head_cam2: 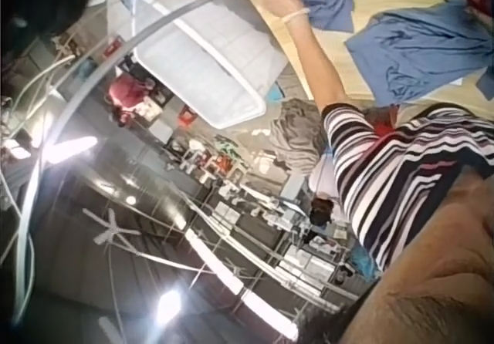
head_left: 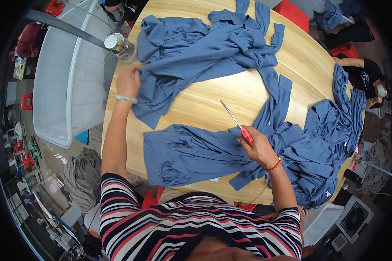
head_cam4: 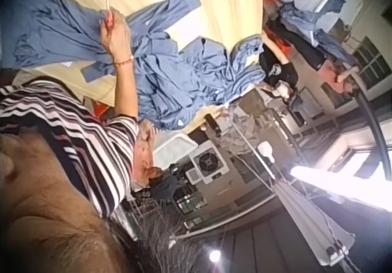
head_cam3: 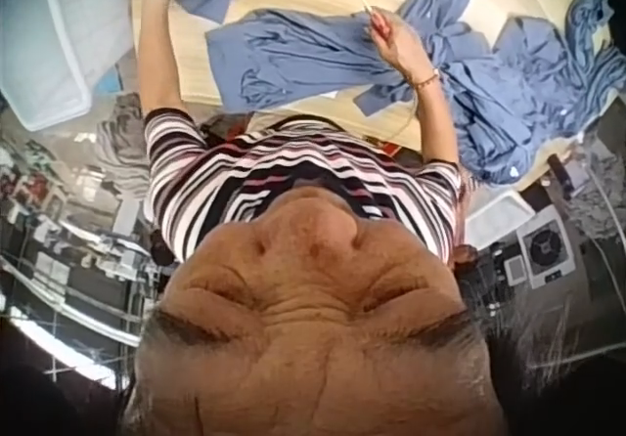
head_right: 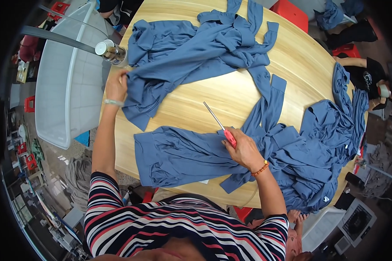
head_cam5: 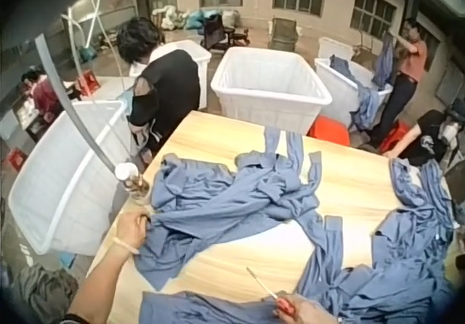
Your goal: Trim loose threads and small excess fabric pieces from blue garments using scissors.
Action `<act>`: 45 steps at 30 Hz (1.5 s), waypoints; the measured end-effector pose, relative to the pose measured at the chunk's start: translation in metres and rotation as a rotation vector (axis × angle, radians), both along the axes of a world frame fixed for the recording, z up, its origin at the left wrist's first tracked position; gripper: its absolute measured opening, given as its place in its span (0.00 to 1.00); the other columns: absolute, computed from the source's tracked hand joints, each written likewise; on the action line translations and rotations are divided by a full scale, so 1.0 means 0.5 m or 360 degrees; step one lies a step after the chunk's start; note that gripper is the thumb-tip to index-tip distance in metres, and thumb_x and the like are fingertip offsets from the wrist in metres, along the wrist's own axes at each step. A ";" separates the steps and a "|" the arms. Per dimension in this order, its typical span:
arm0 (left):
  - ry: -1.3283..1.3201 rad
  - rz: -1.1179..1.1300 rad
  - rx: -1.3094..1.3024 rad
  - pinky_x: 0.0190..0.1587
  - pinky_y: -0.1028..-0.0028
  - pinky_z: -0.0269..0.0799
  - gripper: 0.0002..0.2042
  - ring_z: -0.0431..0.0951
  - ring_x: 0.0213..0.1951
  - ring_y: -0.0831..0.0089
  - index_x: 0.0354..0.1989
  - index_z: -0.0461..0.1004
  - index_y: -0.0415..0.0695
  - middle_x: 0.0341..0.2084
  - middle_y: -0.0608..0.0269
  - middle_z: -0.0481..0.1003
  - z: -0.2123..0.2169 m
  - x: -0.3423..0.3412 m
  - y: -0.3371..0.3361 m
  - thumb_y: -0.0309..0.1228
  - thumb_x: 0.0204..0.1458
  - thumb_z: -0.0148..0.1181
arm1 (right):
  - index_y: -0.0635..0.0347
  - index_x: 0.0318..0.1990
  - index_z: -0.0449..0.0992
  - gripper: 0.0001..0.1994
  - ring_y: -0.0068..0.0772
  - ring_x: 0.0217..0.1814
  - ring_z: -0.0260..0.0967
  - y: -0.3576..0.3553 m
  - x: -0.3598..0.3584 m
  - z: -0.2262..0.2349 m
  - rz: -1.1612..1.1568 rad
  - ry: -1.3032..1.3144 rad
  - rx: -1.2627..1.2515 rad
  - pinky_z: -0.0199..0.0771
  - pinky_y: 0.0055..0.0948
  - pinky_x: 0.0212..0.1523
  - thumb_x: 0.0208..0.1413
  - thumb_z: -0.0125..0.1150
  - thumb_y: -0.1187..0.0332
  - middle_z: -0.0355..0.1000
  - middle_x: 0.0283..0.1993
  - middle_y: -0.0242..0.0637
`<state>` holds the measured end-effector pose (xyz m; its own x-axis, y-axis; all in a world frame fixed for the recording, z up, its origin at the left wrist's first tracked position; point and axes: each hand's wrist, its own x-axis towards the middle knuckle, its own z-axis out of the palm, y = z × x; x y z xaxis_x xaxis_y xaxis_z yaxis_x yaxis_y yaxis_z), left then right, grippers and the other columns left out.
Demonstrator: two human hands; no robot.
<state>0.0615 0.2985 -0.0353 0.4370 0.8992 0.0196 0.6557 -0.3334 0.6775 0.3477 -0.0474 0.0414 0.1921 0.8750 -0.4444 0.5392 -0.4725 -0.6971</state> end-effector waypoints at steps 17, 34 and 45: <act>0.0351 -0.0724 0.0657 0.67 0.49 0.37 0.24 0.47 0.68 0.55 0.62 0.64 0.56 0.66 0.64 0.55 -0.155 0.148 -0.129 0.39 0.54 0.54 | 0.60 0.44 0.75 0.16 0.55 0.36 0.73 0.231 -0.057 -0.008 0.0320 -0.0325 0.0006 0.71 0.46 0.38 0.54 0.56 0.58 0.74 0.31 0.53; 0.0351 -0.0727 0.0514 0.68 0.49 0.32 0.24 0.45 0.69 0.54 0.63 0.61 0.54 0.67 0.65 0.53 -0.160 0.136 -0.128 0.38 0.56 0.51 | 0.60 0.45 0.74 0.19 0.58 0.37 0.72 0.239 -0.077 -0.013 0.0465 -0.0368 -0.0299 0.70 0.46 0.38 0.54 0.55 0.53 0.74 0.32 0.56; 0.0345 -0.0657 0.0629 0.68 0.53 0.38 0.28 0.51 0.67 0.57 0.62 0.62 0.51 0.65 0.63 0.57 -0.171 0.136 -0.131 0.29 0.49 0.58 | 0.60 0.42 0.75 0.17 0.55 0.35 0.73 0.128 -0.107 -0.022 0.0485 -0.0224 -0.0125 0.72 0.44 0.38 0.55 0.55 0.56 0.75 0.31 0.51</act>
